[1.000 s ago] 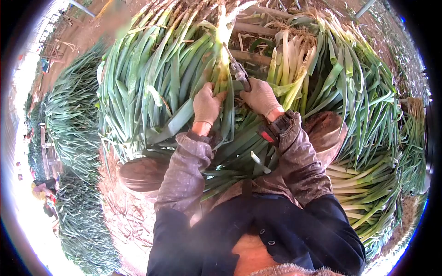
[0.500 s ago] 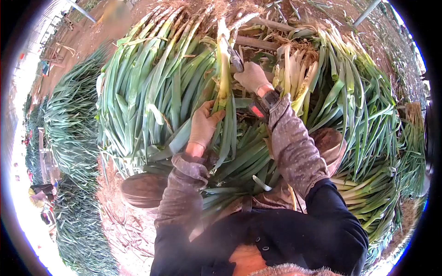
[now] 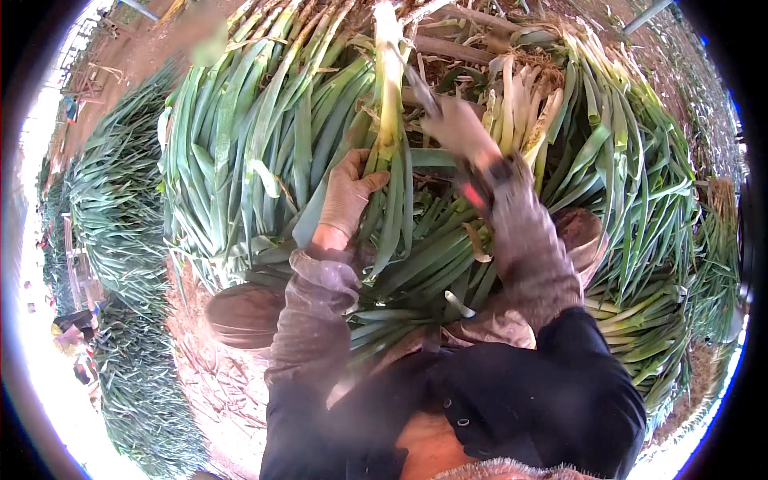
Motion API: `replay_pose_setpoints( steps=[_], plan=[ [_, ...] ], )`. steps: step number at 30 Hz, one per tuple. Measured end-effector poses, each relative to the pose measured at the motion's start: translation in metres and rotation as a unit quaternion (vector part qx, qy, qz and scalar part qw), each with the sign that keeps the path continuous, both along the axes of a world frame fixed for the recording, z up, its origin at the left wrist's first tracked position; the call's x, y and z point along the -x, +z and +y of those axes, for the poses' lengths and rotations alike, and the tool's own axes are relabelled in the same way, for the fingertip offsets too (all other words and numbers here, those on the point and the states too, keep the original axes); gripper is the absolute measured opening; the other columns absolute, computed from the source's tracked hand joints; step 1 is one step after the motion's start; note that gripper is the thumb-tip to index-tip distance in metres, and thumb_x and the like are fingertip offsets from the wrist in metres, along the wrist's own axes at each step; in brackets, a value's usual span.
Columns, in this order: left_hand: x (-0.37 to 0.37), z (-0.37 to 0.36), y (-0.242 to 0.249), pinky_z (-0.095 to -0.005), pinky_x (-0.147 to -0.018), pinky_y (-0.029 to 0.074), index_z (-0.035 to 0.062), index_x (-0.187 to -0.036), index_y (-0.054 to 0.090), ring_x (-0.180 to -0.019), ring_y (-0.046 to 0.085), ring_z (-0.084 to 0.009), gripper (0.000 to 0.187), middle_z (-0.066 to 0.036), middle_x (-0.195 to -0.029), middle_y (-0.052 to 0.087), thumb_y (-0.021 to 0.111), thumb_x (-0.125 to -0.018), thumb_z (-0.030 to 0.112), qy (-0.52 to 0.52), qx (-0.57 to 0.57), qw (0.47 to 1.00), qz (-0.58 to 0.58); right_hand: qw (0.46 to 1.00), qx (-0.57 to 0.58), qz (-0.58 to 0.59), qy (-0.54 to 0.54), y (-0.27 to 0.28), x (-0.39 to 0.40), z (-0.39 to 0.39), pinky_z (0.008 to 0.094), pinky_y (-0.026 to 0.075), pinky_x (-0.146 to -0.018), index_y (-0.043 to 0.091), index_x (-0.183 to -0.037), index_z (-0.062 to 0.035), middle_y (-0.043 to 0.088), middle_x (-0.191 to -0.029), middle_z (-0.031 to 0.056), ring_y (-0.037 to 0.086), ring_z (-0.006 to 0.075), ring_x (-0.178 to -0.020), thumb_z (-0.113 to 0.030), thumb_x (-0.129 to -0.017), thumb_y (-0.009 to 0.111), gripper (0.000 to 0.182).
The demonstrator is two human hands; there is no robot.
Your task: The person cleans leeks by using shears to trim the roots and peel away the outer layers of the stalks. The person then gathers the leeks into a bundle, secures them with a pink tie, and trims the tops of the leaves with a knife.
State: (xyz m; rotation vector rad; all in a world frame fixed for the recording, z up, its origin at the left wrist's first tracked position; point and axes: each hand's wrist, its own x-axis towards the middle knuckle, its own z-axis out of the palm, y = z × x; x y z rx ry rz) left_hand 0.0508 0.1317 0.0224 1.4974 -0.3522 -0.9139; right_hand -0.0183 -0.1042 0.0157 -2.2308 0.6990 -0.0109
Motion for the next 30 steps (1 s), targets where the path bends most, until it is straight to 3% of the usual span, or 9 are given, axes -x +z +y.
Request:
replay_pose_setpoints(
  steps=[1,2,7,16,19,22,24,26,30],
  plan=[
    [0.002,-0.002,0.006,-0.0267,-0.088,0.050,-0.0056,-0.116,0.059,-0.094,0.064,-0.0152,0.034,-0.010,-0.106,0.069,0.069,-0.084,-0.006,0.000,-0.015,1.000,-0.011,1.000,-0.013,0.015,0.004,0.001,0.032,0.016,0.0443,0.055,-0.077,0.063,-0.094,0.0064,0.067,-0.083,0.0254,0.069,0.0373,-0.083,-0.022,-0.082,0.067,0.031],
    [0.002,-0.003,0.002,-0.0267,-0.087,0.050,-0.0055,-0.116,0.059,-0.093,0.064,-0.0152,0.034,-0.009,-0.105,0.069,0.069,-0.084,-0.006,-0.004,-0.014,0.999,-0.029,0.999,-0.019,-0.048,0.003,-0.007,0.069,0.038,0.0402,0.050,-0.061,0.059,-0.091,0.0061,0.061,-0.071,0.0164,0.060,0.0259,-0.064,-0.019,-0.083,0.070,0.028],
    [0.007,-0.010,-0.028,-0.0266,-0.086,0.051,-0.0051,-0.114,0.060,-0.091,0.063,-0.0144,0.034,-0.007,-0.102,0.069,0.070,-0.081,-0.007,-0.013,-0.019,0.998,-0.066,0.993,-0.118,0.003,0.026,0.027,0.185,0.104,0.0409,0.049,-0.066,0.059,-0.101,0.0039,0.056,-0.072,0.0200,0.057,0.0321,-0.066,-0.018,-0.080,0.069,0.032],
    [0.027,-0.033,-0.038,-0.0262,-0.087,0.049,-0.0048,-0.117,0.059,-0.093,0.060,-0.0130,0.037,-0.005,-0.105,0.066,0.070,-0.082,-0.006,-0.034,-0.049,0.994,-0.092,0.993,-0.118,0.000,-0.014,0.025,0.204,0.095,0.0410,0.046,-0.061,0.053,-0.084,0.0037,0.050,-0.066,0.0179,0.047,0.0293,-0.059,-0.019,-0.076,0.069,0.029],
    [0.036,-0.046,-0.045,-0.0276,-0.087,0.050,-0.0045,-0.118,0.059,-0.094,0.061,-0.0140,0.039,-0.005,-0.105,0.066,0.070,-0.081,-0.006,-0.043,-0.031,0.996,-0.076,0.995,-0.098,0.002,-0.005,0.017,0.208,0.088,0.0387,0.046,-0.061,0.055,-0.085,0.0041,0.050,-0.066,0.0156,0.049,0.0241,-0.060,-0.019,-0.077,0.069,0.028],
    [0.051,-0.062,-0.049,-0.0295,-0.091,0.050,-0.0039,-0.119,0.059,-0.098,0.063,-0.0155,0.043,-0.009,-0.108,0.068,0.070,-0.077,-0.009,-0.066,-0.046,0.988,-0.128,0.979,-0.179,0.020,-0.091,0.027,0.210,0.074,0.0428,0.051,-0.070,0.062,-0.095,0.0027,0.063,-0.077,0.0225,0.062,0.0375,-0.070,-0.024,-0.079,0.071,0.032],
    [0.069,-0.079,-0.040,-0.0297,-0.095,0.048,-0.0040,-0.121,0.058,-0.103,0.063,-0.0164,0.048,-0.009,-0.113,0.068,0.071,-0.075,-0.010,-0.080,-0.043,0.993,-0.081,0.987,-0.123,0.013,-0.098,0.005,0.222,0.057,0.0393,0.052,-0.071,0.064,-0.099,0.0033,0.063,-0.076,0.0210,0.065,0.0320,-0.071,-0.026,-0.079,0.073,0.036],
    [0.086,-0.097,-0.085,-0.0355,-0.090,0.051,0.0036,-0.119,0.060,-0.099,0.068,-0.0250,0.045,-0.014,-0.108,0.070,0.071,-0.075,-0.002,-0.117,0.053,0.974,-0.187,0.991,-0.094,-0.005,-0.097,-0.005,0.228,0.047,0.0380,0.052,-0.071,0.065,-0.100,0.0036,0.063,-0.075,0.0188,0.064,0.0262,-0.070,-0.025,-0.079,0.073,0.037],
    [0.123,-0.121,-0.085,-0.0520,-0.074,0.053,0.0183,-0.111,0.063,-0.085,0.068,-0.0406,0.033,-0.017,-0.090,0.071,0.067,-0.079,0.015,-0.130,-0.154,0.874,-0.442,0.976,-0.158,-0.042,-0.143,0.014,0.218,0.038,0.0367,0.051,-0.068,0.064,-0.098,0.0065,0.062,-0.072,0.0146,0.057,0.0186,-0.067,-0.025,-0.084,0.069,0.035]
  ],
)
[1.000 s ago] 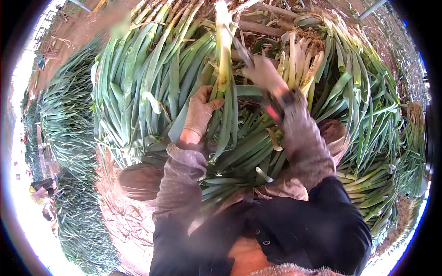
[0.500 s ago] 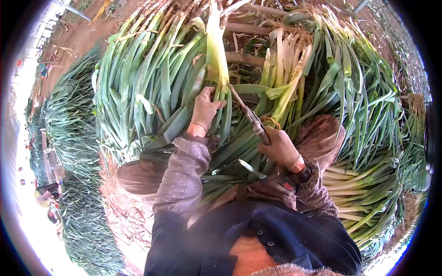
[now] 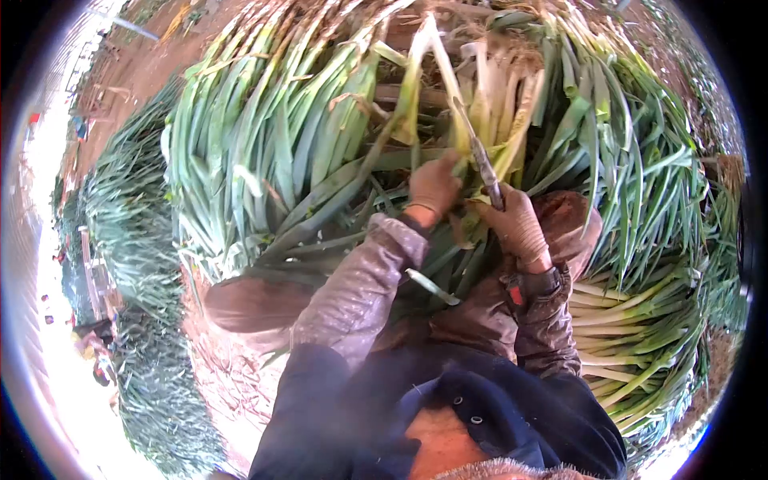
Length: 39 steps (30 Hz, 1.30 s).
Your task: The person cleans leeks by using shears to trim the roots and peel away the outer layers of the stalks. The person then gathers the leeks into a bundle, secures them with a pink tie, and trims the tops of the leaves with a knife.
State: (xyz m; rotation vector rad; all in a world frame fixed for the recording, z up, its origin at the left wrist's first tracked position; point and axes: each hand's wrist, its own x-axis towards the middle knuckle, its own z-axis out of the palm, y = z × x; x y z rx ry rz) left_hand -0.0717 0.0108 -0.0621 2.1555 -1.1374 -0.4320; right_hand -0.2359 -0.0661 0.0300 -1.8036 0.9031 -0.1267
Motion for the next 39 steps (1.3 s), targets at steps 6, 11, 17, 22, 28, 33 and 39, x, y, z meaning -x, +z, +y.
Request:
replay_pose_setpoints(
  steps=[6,11,17,22,28,33,39],
  plan=[
    [-0.025,0.054,0.048,-0.0467,-0.085,0.053,0.0164,-0.107,0.072,-0.097,0.068,-0.0366,0.032,-0.016,-0.100,0.072,0.073,-0.081,0.035,-0.142,-0.076,0.985,0.064,0.999,-0.033,-0.013,0.029,0.016,-0.066,-0.001,0.0366,0.050,-0.065,0.062,-0.090,0.0047,0.061,-0.070,0.0121,0.058,0.0191,-0.064,-0.026,-0.085,0.071,0.032],
    [-0.167,0.069,0.085,-0.0414,-0.067,0.050,0.0115,-0.093,0.072,-0.066,0.064,-0.0282,0.011,-0.009,-0.076,0.069,0.062,-0.089,0.014,0.111,0.007,0.964,-0.242,0.994,-0.024,0.029,0.105,0.000,-0.101,0.030,0.0353,0.048,-0.065,0.061,-0.087,0.0008,0.058,-0.071,0.0062,0.055,0.0171,-0.067,-0.029,-0.087,0.074,0.032],
    [-0.273,0.028,0.067,-0.0411,-0.083,0.053,0.0137,-0.108,0.072,-0.106,0.067,-0.0287,0.023,-0.010,-0.108,0.073,0.068,-0.087,0.023,0.046,-0.303,0.857,-0.414,0.997,-0.034,0.032,0.060,0.002,-0.119,0.042,0.0395,0.048,-0.067,0.059,-0.085,0.0028,0.056,-0.068,0.0141,0.056,0.0267,-0.067,-0.036,-0.085,0.072,0.041],
    [-0.247,0.015,0.085,-0.0434,-0.072,0.057,0.0053,-0.096,0.070,-0.084,0.073,-0.0310,0.026,-0.017,-0.090,0.073,0.072,-0.082,0.027,-0.005,-0.305,0.886,-0.350,0.993,0.010,0.100,0.056,0.013,-0.089,0.041,0.0406,0.049,-0.068,0.061,-0.086,0.0037,0.059,-0.070,0.0183,0.058,0.0274,-0.065,-0.037,-0.083,0.073,0.043],
    [-0.140,0.057,0.088,-0.0462,-0.073,0.056,0.0060,-0.101,0.064,-0.079,0.072,-0.0353,0.036,-0.017,-0.082,0.072,0.078,-0.077,0.030,-0.031,-0.217,0.959,-0.178,0.998,0.034,0.036,0.046,0.026,-0.030,0.073,0.0401,0.049,-0.067,0.060,-0.095,0.0034,0.057,-0.068,0.0176,0.057,0.0274,-0.066,-0.036,-0.084,0.076,0.044],
    [-0.076,0.070,0.035,-0.0497,-0.074,0.053,0.0063,-0.103,0.061,-0.082,0.068,-0.0406,0.033,-0.019,-0.087,0.071,0.075,-0.080,0.026,0.092,-0.057,0.994,-0.022,0.992,-0.027,0.120,0.005,0.042,-0.003,0.104,0.0430,0.052,-0.068,0.061,-0.107,0.0035,0.064,-0.077,0.0228,0.066,0.0363,-0.071,-0.037,-0.086,0.075,0.047],
    [-0.064,0.081,0.021,-0.0454,-0.074,0.053,0.0019,-0.096,0.068,-0.083,0.069,-0.0386,0.035,-0.020,-0.085,0.071,0.080,-0.076,0.029,0.127,-0.006,0.987,0.098,0.988,-0.030,0.137,0.058,0.037,0.015,0.122,0.0325,0.049,-0.064,0.060,-0.099,0.0036,0.060,-0.074,0.0072,0.054,0.0121,-0.068,-0.025,-0.088,0.074,0.034]
  ],
)
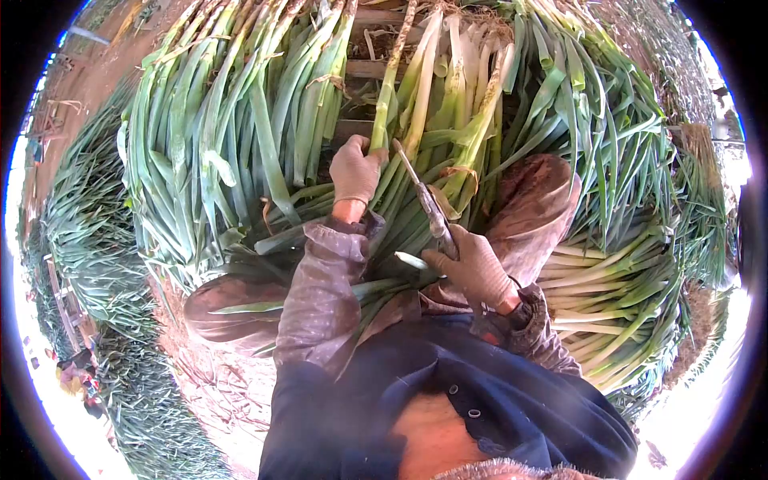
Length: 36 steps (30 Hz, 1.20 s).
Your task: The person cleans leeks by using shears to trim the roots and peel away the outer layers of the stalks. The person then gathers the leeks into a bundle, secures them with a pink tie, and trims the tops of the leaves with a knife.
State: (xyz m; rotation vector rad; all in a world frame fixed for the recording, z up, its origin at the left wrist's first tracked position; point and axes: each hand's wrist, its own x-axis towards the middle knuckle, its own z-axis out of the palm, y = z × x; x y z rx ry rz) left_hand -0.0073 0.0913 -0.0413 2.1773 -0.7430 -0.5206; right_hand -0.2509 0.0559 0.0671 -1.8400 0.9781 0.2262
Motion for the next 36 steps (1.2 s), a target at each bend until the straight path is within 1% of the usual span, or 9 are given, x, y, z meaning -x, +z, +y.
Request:
replay_pose_setpoints(
  steps=[3,4,8,11,15,17,18,27,36],
  plan=[
    [-0.002,0.003,0.003,-0.0439,-0.074,0.053,0.0012,-0.095,0.071,-0.082,0.069,-0.0379,0.032,-0.020,-0.085,0.071,0.077,-0.077,0.026,-0.011,0.000,1.000,0.029,0.997,-0.069,-0.001,-0.022,-0.003,-0.007,-0.006,0.0318,0.048,-0.064,0.060,-0.098,0.0039,0.058,-0.072,0.0063,0.053,0.0115,-0.068,-0.025,-0.088,0.072,0.033],
    [-0.002,0.003,0.005,-0.0438,-0.074,0.053,0.0011,-0.096,0.071,-0.082,0.069,-0.0380,0.032,-0.020,-0.085,0.071,0.076,-0.077,0.026,-0.018,0.003,0.999,0.026,1.000,-0.015,-0.025,0.010,-0.012,-0.009,-0.008,0.0312,0.048,-0.063,0.061,-0.102,0.0046,0.058,-0.072,0.0056,0.052,0.0109,-0.067,-0.026,-0.088,0.072,0.035],
    [-0.002,0.001,0.000,-0.0417,-0.073,0.052,0.0007,-0.096,0.073,-0.079,0.069,-0.0359,0.032,-0.020,-0.083,0.071,0.075,-0.079,0.028,-0.024,0.000,1.000,-0.004,1.000,-0.026,-0.002,-0.002,-0.026,-0.029,-0.016,0.0317,0.048,-0.064,0.062,-0.113,0.0031,0.058,-0.072,0.0077,0.052,0.0134,-0.067,-0.027,-0.088,0.072,0.041],
    [-0.004,0.001,0.003,-0.0429,-0.073,0.052,0.0025,-0.096,0.075,-0.081,0.069,-0.0377,0.031,-0.021,-0.085,0.071,0.074,-0.079,0.028,-0.034,-0.008,0.999,-0.012,0.997,0.020,-0.071,-0.009,-0.033,-0.040,-0.022,0.0441,0.050,-0.073,0.062,-0.093,0.0039,0.064,-0.080,0.0240,0.064,0.0393,-0.075,-0.040,-0.084,0.073,0.046],
    [-0.007,-0.001,0.002,-0.0471,-0.075,0.054,0.0049,-0.091,0.075,-0.084,0.069,-0.0398,0.027,-0.020,-0.082,0.071,0.072,-0.078,0.029,-0.039,-0.027,0.997,-0.058,0.999,0.045,-0.027,-0.008,-0.034,-0.058,-0.032,0.0441,0.050,-0.073,0.062,-0.089,0.0051,0.064,-0.079,0.0257,0.063,0.0405,-0.076,-0.041,-0.083,0.073,0.048],
    [-0.009,-0.001,0.002,-0.0451,-0.074,0.053,0.0057,-0.095,0.076,-0.081,0.069,-0.0389,0.029,-0.021,-0.083,0.071,0.073,-0.082,0.031,-0.036,-0.034,0.997,-0.063,0.998,0.054,-0.017,-0.002,-0.039,-0.067,-0.039,0.0441,0.050,-0.073,0.062,-0.086,0.0054,0.064,-0.078,0.0260,0.063,0.0409,-0.077,-0.042,-0.083,0.073,0.049],
    [-0.009,0.000,0.001,-0.0441,-0.073,0.053,0.0061,-0.096,0.076,-0.080,0.069,-0.0384,0.030,-0.021,-0.084,0.071,0.073,-0.083,0.033,-0.035,-0.039,0.996,-0.066,0.997,0.072,-0.010,-0.001,-0.041,-0.071,-0.040,0.0395,0.047,-0.065,0.056,-0.083,0.0037,0.053,-0.066,0.0128,0.051,0.0179,-0.066,-0.038,-0.088,0.072,0.045],
    [-0.019,-0.001,-0.002,-0.0486,-0.077,0.054,0.0082,-0.096,0.076,-0.085,0.068,-0.0410,0.025,-0.023,-0.085,0.070,0.072,-0.082,0.029,-0.040,-0.028,0.998,-0.044,0.990,0.139,-0.030,-0.013,-0.060,-0.105,-0.063,0.0442,0.050,-0.073,0.064,-0.087,0.0055,0.064,-0.075,0.0226,0.065,0.0338,-0.075,-0.044,-0.086,0.071,0.050],
    [-0.028,0.000,0.010,-0.0468,-0.074,0.052,0.0057,-0.096,0.075,-0.082,0.067,-0.0417,0.024,-0.023,-0.082,0.068,0.071,-0.084,0.027,-0.062,0.001,0.998,-0.025,0.989,0.139,-0.031,-0.025,-0.071,-0.137,-0.099,0.0432,0.052,-0.070,0.068,-0.088,0.0072,0.066,-0.074,0.0222,0.069,0.0332,-0.074,-0.046,-0.083,0.074,0.054]
  ],
)
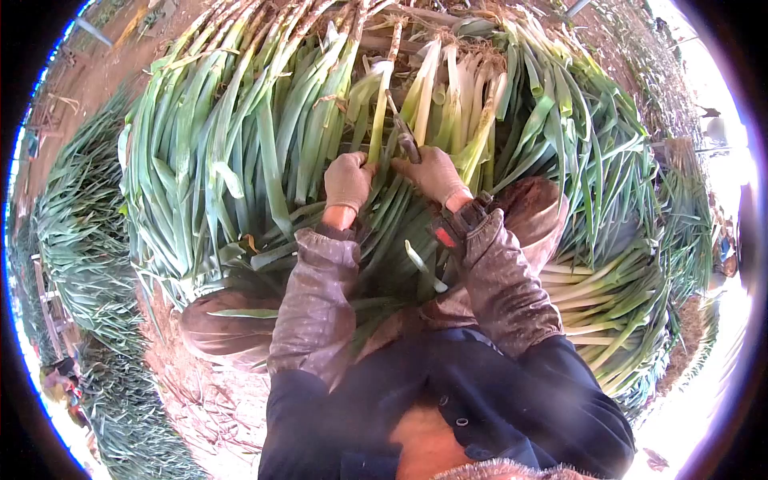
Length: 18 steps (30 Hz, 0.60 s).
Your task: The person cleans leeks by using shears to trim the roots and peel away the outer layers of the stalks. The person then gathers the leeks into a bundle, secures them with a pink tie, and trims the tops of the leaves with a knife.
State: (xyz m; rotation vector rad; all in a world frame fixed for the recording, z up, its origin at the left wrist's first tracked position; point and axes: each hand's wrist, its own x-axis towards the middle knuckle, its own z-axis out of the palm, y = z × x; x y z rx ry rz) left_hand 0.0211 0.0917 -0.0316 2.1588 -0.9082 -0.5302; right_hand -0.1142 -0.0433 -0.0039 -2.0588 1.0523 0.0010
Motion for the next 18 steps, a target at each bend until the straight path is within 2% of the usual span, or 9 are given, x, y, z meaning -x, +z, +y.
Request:
replay_pose_setpoints(
  steps=[3,4,7,8,11,12,15,16,18],
  plan=[
    [-0.005,0.003,-0.003,-0.0463,-0.073,0.052,0.0051,-0.096,0.075,-0.080,0.067,-0.0414,0.026,-0.023,-0.080,0.067,0.072,-0.084,0.027,-0.007,0.018,0.999,0.051,0.999,-0.028,0.030,-0.007,0.004,-0.018,-0.016,0.0442,0.053,-0.080,0.071,-0.090,0.0071,0.069,-0.084,0.0277,0.070,0.0406,-0.086,-0.052,-0.080,0.075,0.060],
    [-0.004,0.003,-0.002,-0.0453,-0.072,0.051,0.0056,-0.096,0.075,-0.079,0.067,-0.0410,0.025,-0.023,-0.079,0.067,0.071,-0.084,0.027,0.004,0.020,0.999,0.032,0.999,-0.003,0.037,-0.003,0.000,-0.024,-0.023,0.0434,0.054,-0.079,0.070,-0.089,0.0083,0.069,-0.084,0.0268,0.070,0.0397,-0.085,-0.052,-0.080,0.075,0.061],
    [-0.007,0.005,-0.001,-0.0357,-0.070,0.050,0.0021,-0.102,0.074,-0.070,0.066,-0.0260,0.027,-0.018,-0.078,0.068,0.071,-0.088,0.025,-0.002,0.012,0.998,0.061,0.999,-0.006,0.038,-0.005,-0.008,-0.039,-0.041,0.0428,0.054,-0.080,0.070,-0.091,0.0089,0.070,-0.085,0.0266,0.070,0.0394,-0.086,-0.052,-0.080,0.075,0.062],
    [-0.008,0.005,-0.001,-0.0349,-0.070,0.050,0.0016,-0.102,0.074,-0.070,0.066,-0.0239,0.027,-0.017,-0.078,0.068,0.071,-0.088,0.024,-0.004,0.011,0.997,0.073,0.999,0.002,0.035,0.004,-0.008,-0.042,-0.047,0.0426,0.054,-0.080,0.071,-0.091,0.0089,0.070,-0.085,0.0267,0.070,0.0399,-0.086,-0.053,-0.080,0.074,0.063],
    [-0.009,0.006,0.001,-0.0326,-0.071,0.049,0.0003,-0.104,0.073,-0.069,0.063,-0.0177,0.027,-0.014,-0.078,0.069,0.071,-0.087,0.021,-0.012,0.011,0.994,0.110,0.999,0.027,0.031,-0.026,-0.019,-0.058,-0.066,0.0413,0.053,-0.068,0.069,-0.083,0.0092,0.068,-0.071,0.0191,0.070,0.0319,-0.071,-0.047,-0.081,0.075,0.056],
    [-0.007,0.006,0.002,-0.0396,-0.071,0.050,0.0049,-0.098,0.074,-0.075,0.066,-0.0365,0.026,-0.020,-0.077,0.066,0.070,-0.084,0.026,0.011,0.026,0.992,0.127,0.999,0.017,0.032,-0.032,-0.026,-0.064,-0.073,0.0400,0.054,-0.067,0.069,-0.082,0.0087,0.069,-0.072,0.0171,0.070,0.0292,-0.070,-0.048,-0.081,0.075,0.057],
    [-0.008,0.008,0.001,-0.0391,-0.072,0.050,0.0047,-0.099,0.074,-0.076,0.067,-0.0347,0.027,-0.019,-0.079,0.068,0.070,-0.084,0.026,0.007,0.032,0.989,0.145,0.999,0.027,0.037,-0.025,-0.022,-0.075,-0.089,0.0380,0.054,-0.063,0.069,-0.084,0.0092,0.069,-0.074,0.0175,0.070,0.0265,-0.069,-0.051,-0.080,0.075,0.060],
    [-0.008,0.009,0.000,-0.0377,-0.074,0.050,0.0048,-0.101,0.074,-0.076,0.067,-0.0335,0.026,-0.018,-0.080,0.069,0.071,-0.084,0.024,0.011,0.029,0.989,0.144,0.994,0.070,0.083,-0.009,-0.023,-0.080,-0.094,0.0366,0.052,-0.060,0.071,-0.104,-0.0010,0.068,-0.076,0.0108,0.068,0.0251,-0.068,-0.042,-0.087,0.072,0.044],
    [-0.007,0.009,0.006,-0.0368,-0.074,0.051,0.0051,-0.103,0.074,-0.075,0.067,-0.0328,0.026,-0.018,-0.081,0.069,0.071,-0.084,0.023,0.017,0.027,0.986,0.163,0.974,0.163,0.107,0.112,-0.081,-0.091,-0.136,0.0357,0.050,-0.060,0.068,-0.116,-0.0147,0.065,-0.077,0.0081,0.068,0.0254,-0.069,-0.031,-0.093,0.067,0.029]
  ],
)
